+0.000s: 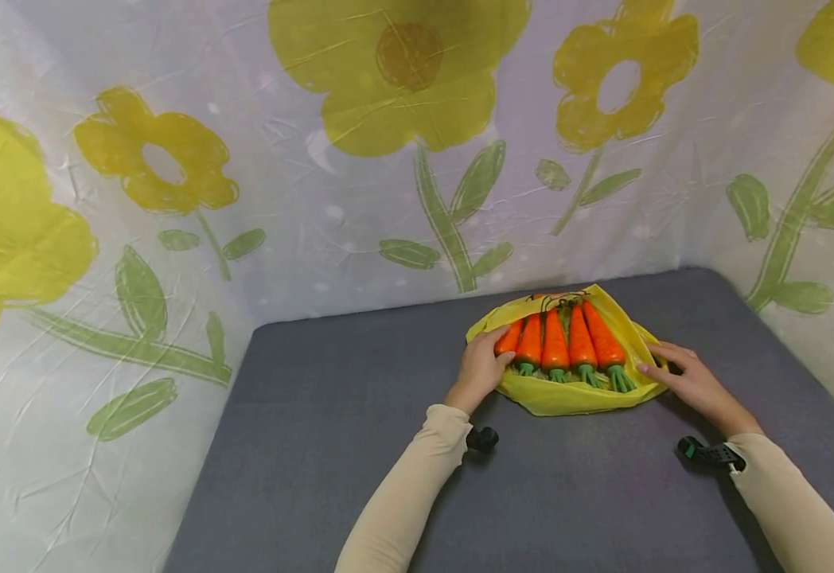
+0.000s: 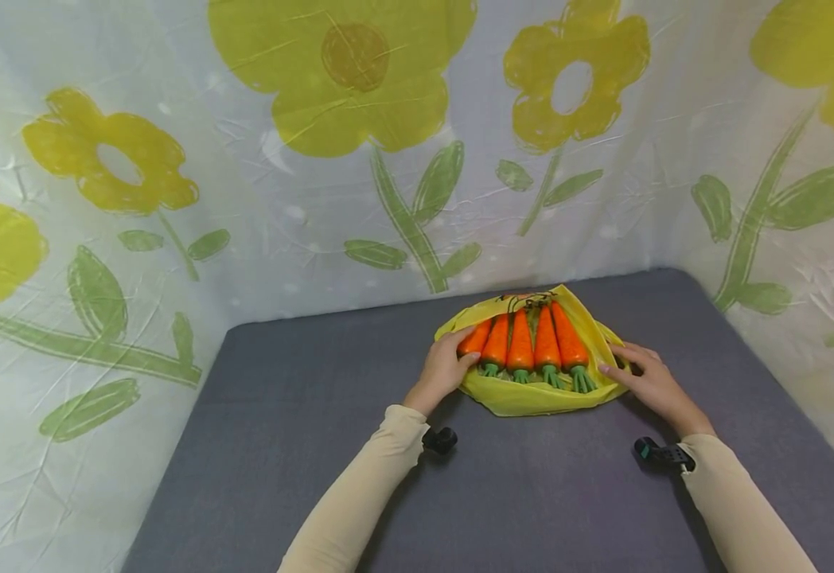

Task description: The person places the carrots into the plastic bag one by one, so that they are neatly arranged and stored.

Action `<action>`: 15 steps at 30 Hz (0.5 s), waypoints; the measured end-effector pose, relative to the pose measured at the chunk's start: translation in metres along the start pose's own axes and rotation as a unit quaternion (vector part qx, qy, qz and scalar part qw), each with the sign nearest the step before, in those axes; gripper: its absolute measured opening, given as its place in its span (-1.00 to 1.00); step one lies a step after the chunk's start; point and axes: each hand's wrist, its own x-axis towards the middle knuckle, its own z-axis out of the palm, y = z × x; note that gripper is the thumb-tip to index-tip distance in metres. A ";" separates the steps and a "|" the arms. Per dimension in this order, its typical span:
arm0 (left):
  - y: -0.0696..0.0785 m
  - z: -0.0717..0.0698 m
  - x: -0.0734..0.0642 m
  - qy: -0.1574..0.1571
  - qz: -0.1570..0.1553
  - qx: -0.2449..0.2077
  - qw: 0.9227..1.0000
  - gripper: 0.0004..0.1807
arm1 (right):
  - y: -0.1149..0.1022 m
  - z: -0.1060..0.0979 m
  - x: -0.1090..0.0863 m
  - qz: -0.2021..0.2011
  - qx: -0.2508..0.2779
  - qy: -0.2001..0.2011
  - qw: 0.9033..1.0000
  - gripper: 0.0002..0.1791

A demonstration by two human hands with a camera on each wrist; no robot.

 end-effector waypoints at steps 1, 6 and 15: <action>-0.001 -0.001 0.000 -0.005 0.003 0.001 1.000 -0.43 | 0.000 0.000 0.000 -0.001 0.000 0.000 1.000 -0.14; -0.005 -0.002 0.001 -0.020 0.017 0.003 1.000 -0.39 | 0.000 0.001 0.000 -0.001 0.000 0.002 1.000 -0.15; -0.004 -0.002 0.003 -0.013 -0.003 -0.020 1.000 -0.34 | -0.001 0.000 0.001 -0.001 -0.004 0.006 1.000 -0.15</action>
